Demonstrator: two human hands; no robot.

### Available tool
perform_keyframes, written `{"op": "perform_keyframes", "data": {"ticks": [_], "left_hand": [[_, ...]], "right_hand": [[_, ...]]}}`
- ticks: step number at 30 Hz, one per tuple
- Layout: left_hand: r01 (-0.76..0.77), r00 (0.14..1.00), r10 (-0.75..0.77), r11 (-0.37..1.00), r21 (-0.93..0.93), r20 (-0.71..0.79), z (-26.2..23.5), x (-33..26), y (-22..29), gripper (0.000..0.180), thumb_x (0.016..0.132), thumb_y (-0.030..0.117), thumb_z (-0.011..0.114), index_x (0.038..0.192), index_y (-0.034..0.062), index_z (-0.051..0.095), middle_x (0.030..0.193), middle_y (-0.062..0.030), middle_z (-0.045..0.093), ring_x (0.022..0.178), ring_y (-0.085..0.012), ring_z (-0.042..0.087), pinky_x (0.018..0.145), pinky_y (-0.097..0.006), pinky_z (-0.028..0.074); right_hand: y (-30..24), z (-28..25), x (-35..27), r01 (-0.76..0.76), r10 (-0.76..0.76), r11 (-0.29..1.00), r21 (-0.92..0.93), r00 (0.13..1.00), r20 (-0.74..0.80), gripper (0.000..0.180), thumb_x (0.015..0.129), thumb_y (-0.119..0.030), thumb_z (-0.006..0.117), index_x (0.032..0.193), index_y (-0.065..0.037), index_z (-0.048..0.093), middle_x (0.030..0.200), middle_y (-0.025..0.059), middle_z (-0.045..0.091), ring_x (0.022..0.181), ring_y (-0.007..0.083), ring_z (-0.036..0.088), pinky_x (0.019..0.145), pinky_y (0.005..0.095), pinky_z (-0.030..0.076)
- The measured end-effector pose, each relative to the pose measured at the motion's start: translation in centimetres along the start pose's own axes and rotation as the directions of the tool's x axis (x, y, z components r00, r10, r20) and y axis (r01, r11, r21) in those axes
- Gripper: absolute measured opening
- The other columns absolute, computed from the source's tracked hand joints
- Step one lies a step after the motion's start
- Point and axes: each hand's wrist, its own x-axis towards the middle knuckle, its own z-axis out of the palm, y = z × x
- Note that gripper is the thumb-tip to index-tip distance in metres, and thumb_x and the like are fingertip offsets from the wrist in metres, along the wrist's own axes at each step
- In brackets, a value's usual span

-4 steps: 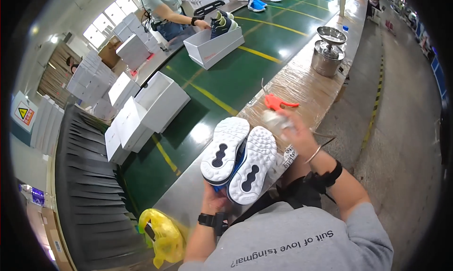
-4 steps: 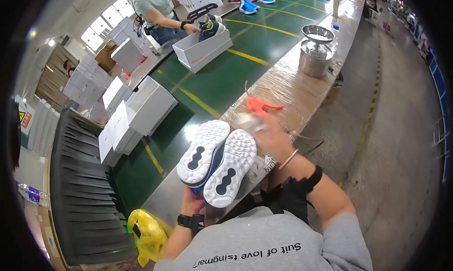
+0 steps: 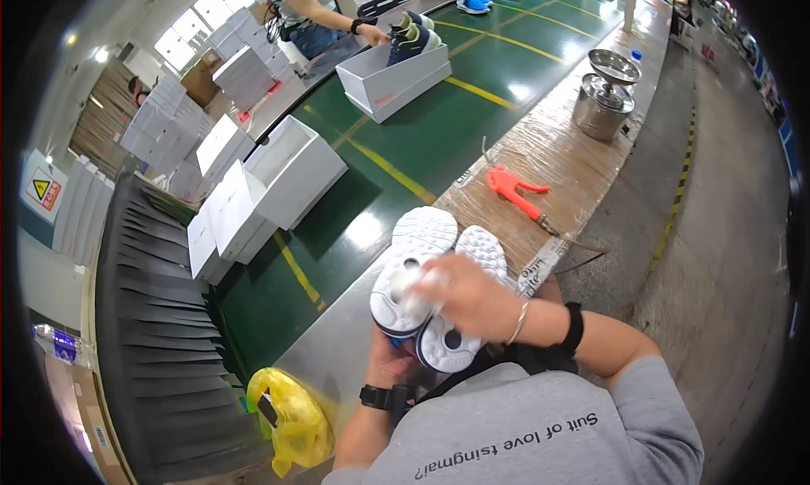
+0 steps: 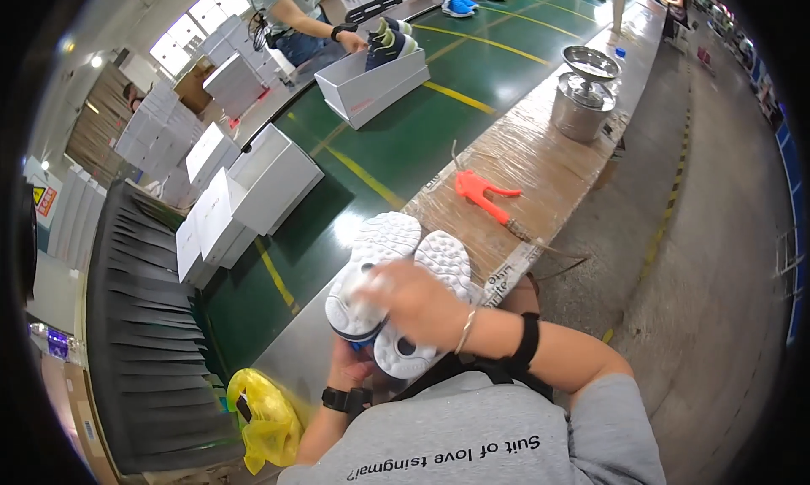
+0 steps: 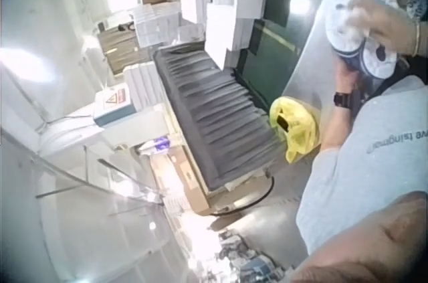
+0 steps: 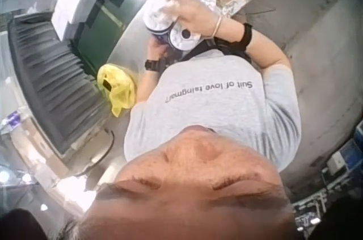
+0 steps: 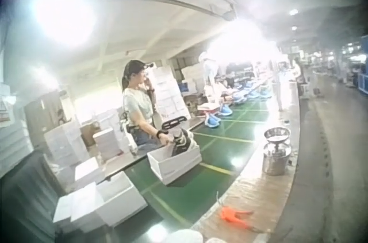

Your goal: Cleaning the soles of shoes and placing them into boxes on an assembly line.

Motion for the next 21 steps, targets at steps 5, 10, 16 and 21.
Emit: {"op": "perform_keyframes", "data": {"ticks": [5,10,16,21], "left_hand": [[-0.007,0.986,0.005,1.0,-0.01,-0.165,-1.6,-0.7,-0.2,0.039,0.087,0.033,0.059,0.113,0.0045,0.056,0.116,-0.0101,0.06,0.103,-0.0236,0.059,0.09,-0.04,0.05],[-0.109,0.985,0.125,0.986,0.128,-0.117,-0.2,-1.5,-0.3,0.035,0.088,0.031,0.058,0.112,0.0064,0.057,0.114,-0.0079,0.061,0.102,-0.0206,0.06,0.084,-0.036,0.052],[0.027,0.977,-0.022,0.999,0.019,-0.212,-3.3,-0.4,0.0,0.034,0.09,0.034,0.054,0.117,0.0127,0.055,0.115,-0.0022,0.059,0.097,-0.016,0.059,0.076,-0.03,0.053],[0.01,0.976,-0.012,1.0,-0.008,-0.219,-2.2,-0.1,0.0,0.029,0.089,0.03,0.057,0.113,0.0132,0.057,0.11,-0.0021,0.061,0.095,-0.0142,0.06,0.071,-0.027,0.053]], "right_hand": [[7.5,3.7,2.8,-0.119,0.128,0.986,-0.116,0.989,0.071,0.044,0.072,0.002,0.051,0.111,-0.016,0.061,0.115,0.016,0.052,0.106,0.034,0.051,0.091,0.0408,0.042],[17.9,4.3,5.6,-0.597,0.624,0.78,-0.188,0.762,0.174,0.041,0.073,-0.001,0.053,0.11,-0.017,0.061,0.109,0.0138,0.055,0.1,0.0348,0.051,0.089,0.0417,0.042],[2.7,5.4,9.1,0.139,-0.181,0.979,0.149,0.93,0.319,0.043,0.066,-0.002,0.06,0.106,-0.016,0.059,0.11,0.0158,0.051,0.095,0.0339,0.051,0.084,0.0402,0.044],[3.9,5.2,7.2,0.171,-0.215,0.968,0.184,0.943,0.253,0.044,0.07,-0.002,0.058,0.111,-0.016,0.059,0.114,0.0157,0.051,0.104,0.0322,0.051,0.087,0.0414,0.045]]}}
